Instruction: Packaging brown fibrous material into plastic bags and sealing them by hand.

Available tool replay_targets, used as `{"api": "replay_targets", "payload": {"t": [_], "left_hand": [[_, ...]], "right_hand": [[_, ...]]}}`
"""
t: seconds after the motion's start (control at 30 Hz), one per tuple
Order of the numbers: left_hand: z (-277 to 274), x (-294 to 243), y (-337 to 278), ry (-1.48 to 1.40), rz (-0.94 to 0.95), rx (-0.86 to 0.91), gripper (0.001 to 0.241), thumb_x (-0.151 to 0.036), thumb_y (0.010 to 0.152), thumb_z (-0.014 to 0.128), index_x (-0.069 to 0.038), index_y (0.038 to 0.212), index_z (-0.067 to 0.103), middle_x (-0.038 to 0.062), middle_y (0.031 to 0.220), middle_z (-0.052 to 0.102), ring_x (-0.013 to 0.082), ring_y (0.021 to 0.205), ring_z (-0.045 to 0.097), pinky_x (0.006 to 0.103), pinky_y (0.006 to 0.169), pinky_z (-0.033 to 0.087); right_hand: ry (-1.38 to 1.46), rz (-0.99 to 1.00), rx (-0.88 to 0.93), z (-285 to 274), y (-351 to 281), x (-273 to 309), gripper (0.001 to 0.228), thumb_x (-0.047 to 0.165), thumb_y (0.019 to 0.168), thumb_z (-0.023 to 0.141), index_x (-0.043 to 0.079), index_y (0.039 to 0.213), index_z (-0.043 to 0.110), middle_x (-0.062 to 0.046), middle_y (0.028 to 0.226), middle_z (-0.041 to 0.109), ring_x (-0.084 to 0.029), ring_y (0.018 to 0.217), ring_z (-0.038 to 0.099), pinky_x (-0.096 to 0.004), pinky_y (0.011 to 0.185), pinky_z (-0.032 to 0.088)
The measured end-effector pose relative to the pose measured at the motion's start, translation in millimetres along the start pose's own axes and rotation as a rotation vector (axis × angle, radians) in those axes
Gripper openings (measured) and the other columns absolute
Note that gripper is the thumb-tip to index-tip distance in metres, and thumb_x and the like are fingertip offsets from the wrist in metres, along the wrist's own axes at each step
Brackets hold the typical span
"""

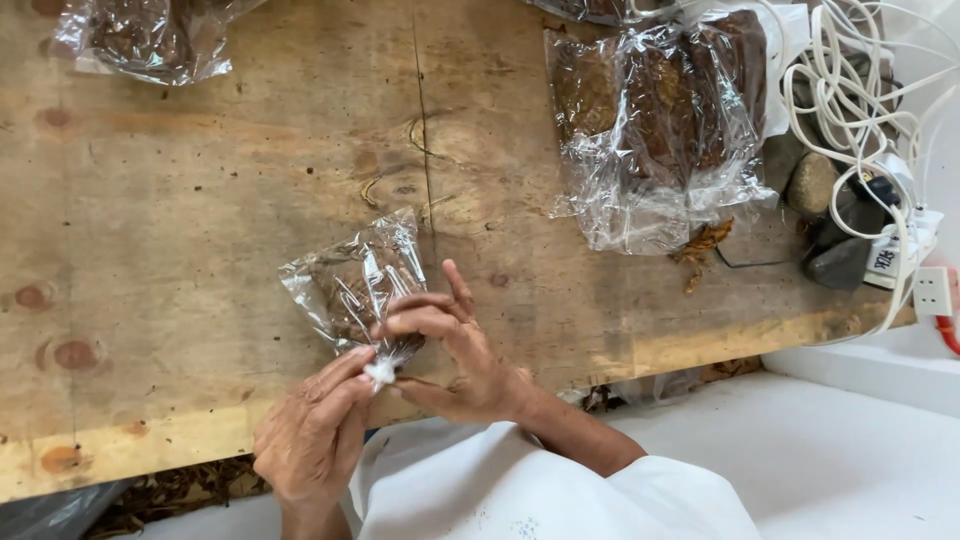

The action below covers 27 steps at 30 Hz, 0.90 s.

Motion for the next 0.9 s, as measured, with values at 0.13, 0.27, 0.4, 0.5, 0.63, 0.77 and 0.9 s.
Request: {"api": "replay_targets", "payload": {"t": [0.13,0.27,0.4,0.5,0.63,0.77,0.9], "left_hand": [[-8,-10,-12,-0.059,-0.280,-0.049,0.007,0.001,0.094,0.063,0.003,0.088,0.065,0.023,0.094,0.075,0.0343,0.091,0.080,0.0364,0.084,0.065],[-46,-25,-15,0.131,-0.676,0.039,0.007,-0.001,0.100,0.063,0.001,0.106,0.066,0.015,0.110,0.077,0.0140,0.079,0.077,0.0171,0.042,0.037],[-42,3,-24,-0.022,-0.500,0.011,0.031,-0.013,0.092,0.069,-0.002,0.116,0.054,0.024,0.130,0.066,0.0322,0.128,0.066,0.0333,0.088,0.037],[-27,32,-25,0.084,-0.220,0.260,0.076,-0.043,0.084,0.073,-0.015,0.146,0.040,0.023,0.160,0.039,0.0412,0.152,0.041,0.0570,0.129,0.039],[11,59,-61,0.524,-0.119,0.740,0.094,-0.076,0.081,0.059,-0.034,0.161,0.033,0.023,0.173,0.011,0.0475,0.157,0.017,0.0638,0.116,0.029],[25,65,-77,0.721,-0.058,0.741,0.111,-0.082,0.072,0.064,-0.033,0.163,0.024,0.020,0.174,0.007,0.0466,0.157,0.013,0.0596,0.118,0.025],[31,68,-81,0.699,-0.037,0.626,0.104,-0.065,0.070,0.078,-0.032,0.159,0.036,0.021,0.172,0.010,0.0465,0.156,0.014,0.0630,0.116,0.026]], "right_hand": [[-0.274,-0.186,0.002,1,4,-13,0.017,0.016,0.104,0.064,0.013,0.117,0.074,-0.004,0.117,0.077,-0.028,0.128,0.068,-0.068,0.125,-0.004],[-0.391,-0.227,-0.018,5,-2,-23,0.017,0.015,0.105,0.060,0.015,0.108,0.076,0.000,0.099,0.076,-0.028,0.107,0.071,-0.074,0.122,0.008],[-0.421,-0.216,0.045,-1,2,-26,0.018,0.023,0.104,0.064,0.015,0.118,0.073,-0.003,0.105,0.075,-0.028,0.110,0.068,-0.071,0.123,0.015],[-0.413,-0.208,0.277,-31,9,-37,0.057,0.035,0.095,0.080,0.024,0.143,0.051,-0.006,0.138,0.062,-0.029,0.137,0.052,-0.061,0.130,0.019],[-0.790,-0.115,0.154,-126,46,-50,0.063,0.037,0.099,0.076,0.014,0.149,0.044,-0.010,0.159,0.044,-0.027,0.154,0.028,-0.048,0.134,0.013],[-1.002,0.197,-0.224,-246,51,-90,0.064,0.014,0.090,0.088,0.014,0.145,0.055,-0.011,0.153,0.052,-0.031,0.147,0.036,-0.048,0.125,0.024],[-1.075,0.976,-0.112,-279,33,-134,0.108,0.092,0.073,0.033,0.039,0.165,0.017,-0.019,0.169,-0.010,-0.052,0.152,-0.007,-0.072,0.118,0.001]]}}
Point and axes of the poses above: each hand's wrist, its own y-axis towards the middle knuckle, its own z-axis out of the palm, x = y × z, the point moved 1 cm from there along y, towards the middle knuckle
